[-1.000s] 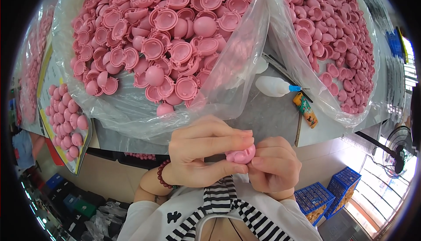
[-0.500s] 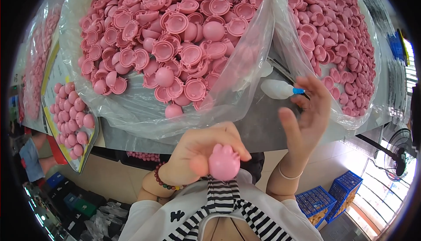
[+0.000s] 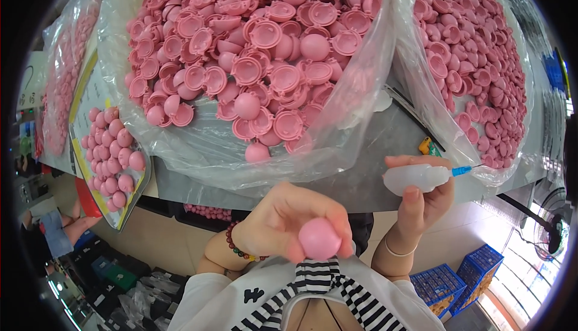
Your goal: Applying glue to plastic sphere halves and pressing them together to assemble complete balls.
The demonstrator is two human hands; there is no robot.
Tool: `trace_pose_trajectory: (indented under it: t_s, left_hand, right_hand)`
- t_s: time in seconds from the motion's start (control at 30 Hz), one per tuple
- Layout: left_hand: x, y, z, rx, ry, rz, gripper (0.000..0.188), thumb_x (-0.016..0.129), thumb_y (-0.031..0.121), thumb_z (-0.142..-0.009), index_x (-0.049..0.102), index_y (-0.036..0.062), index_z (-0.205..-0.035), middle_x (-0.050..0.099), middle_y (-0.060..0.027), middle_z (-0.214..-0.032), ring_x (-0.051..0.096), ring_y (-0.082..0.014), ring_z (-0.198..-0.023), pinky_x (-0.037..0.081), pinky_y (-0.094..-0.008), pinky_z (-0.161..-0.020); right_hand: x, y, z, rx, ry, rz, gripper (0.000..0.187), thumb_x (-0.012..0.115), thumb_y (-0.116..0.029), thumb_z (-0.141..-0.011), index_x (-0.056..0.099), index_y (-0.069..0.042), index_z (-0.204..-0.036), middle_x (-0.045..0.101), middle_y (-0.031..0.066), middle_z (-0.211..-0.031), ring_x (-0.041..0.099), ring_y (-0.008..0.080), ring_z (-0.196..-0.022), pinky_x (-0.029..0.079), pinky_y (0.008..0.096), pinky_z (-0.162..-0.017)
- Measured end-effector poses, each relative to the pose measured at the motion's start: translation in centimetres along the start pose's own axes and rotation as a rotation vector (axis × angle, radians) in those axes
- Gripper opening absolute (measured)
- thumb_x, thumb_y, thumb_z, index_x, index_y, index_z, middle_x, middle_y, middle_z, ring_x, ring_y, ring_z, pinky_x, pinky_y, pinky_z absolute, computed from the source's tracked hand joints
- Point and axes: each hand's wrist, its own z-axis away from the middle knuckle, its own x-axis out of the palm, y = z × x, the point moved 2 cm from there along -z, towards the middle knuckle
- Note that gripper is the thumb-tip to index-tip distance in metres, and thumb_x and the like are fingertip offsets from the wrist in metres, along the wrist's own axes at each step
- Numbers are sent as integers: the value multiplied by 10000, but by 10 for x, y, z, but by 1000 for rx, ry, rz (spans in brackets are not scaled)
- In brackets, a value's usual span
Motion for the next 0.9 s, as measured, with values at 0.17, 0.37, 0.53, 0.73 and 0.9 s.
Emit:
trace_pose_trajectory:
  t_s: [0.17, 0.37, 0.53, 0.73, 0.9]
  left_hand:
    - [-16, 85, 45, 410, -256, -807, 290, 704, 196, -759, 613, -32, -914, 634, -182, -794, 615, -259, -710, 494, -370, -646]
    - [-65, 154, 113, 645, 1373, -2155, 285, 543, 80, -818, 574, -6, -1087, 588, -145, -1094, 538, -276, -1037, 380, -334, -923]
    - [-50, 127, 79, 740, 1064, -2161, 250, 658, 25, -695, 631, 37, -943, 596, -89, -1008, 546, -242, -937, 411, -347, -835]
    - [-49, 106, 34, 433, 996, -2302, 189, 728, 112, -655, 631, 65, -810, 511, -57, -765, 479, -233, -771, 377, -328, -712]
    - [-17, 72, 24, 851, 583, -1381, 203, 669, 74, -766, 469, 68, -733, 592, -174, -984, 562, -237, -907, 433, -331, -792]
  right_hand:
    - [-5, -4, 1, -55, 83, -2, 356, 654, -204, -743, 488, 47, -932, 611, 185, -804, 604, 211, -696, 467, 263, -602]
    - [-6, -13, 1, -25, 79, 145, 480, 636, -373, -778, 503, 59, -939, 585, 155, -725, 588, 196, -629, 424, 236, -547]
    - [2, -15, 5, -76, 69, 106, 466, 674, -316, -745, 503, 72, -939, 618, 160, -716, 597, 188, -614, 422, 236, -528]
    - [4, -16, 7, -101, 65, 147, 479, 677, -350, -748, 509, 66, -917, 610, 161, -693, 582, 173, -576, 397, 229, -477]
    - [4, -19, 11, 48, 44, -102, 473, 654, -371, -764, 512, 60, -902, 601, 159, -675, 574, 176, -550, 403, 244, -470]
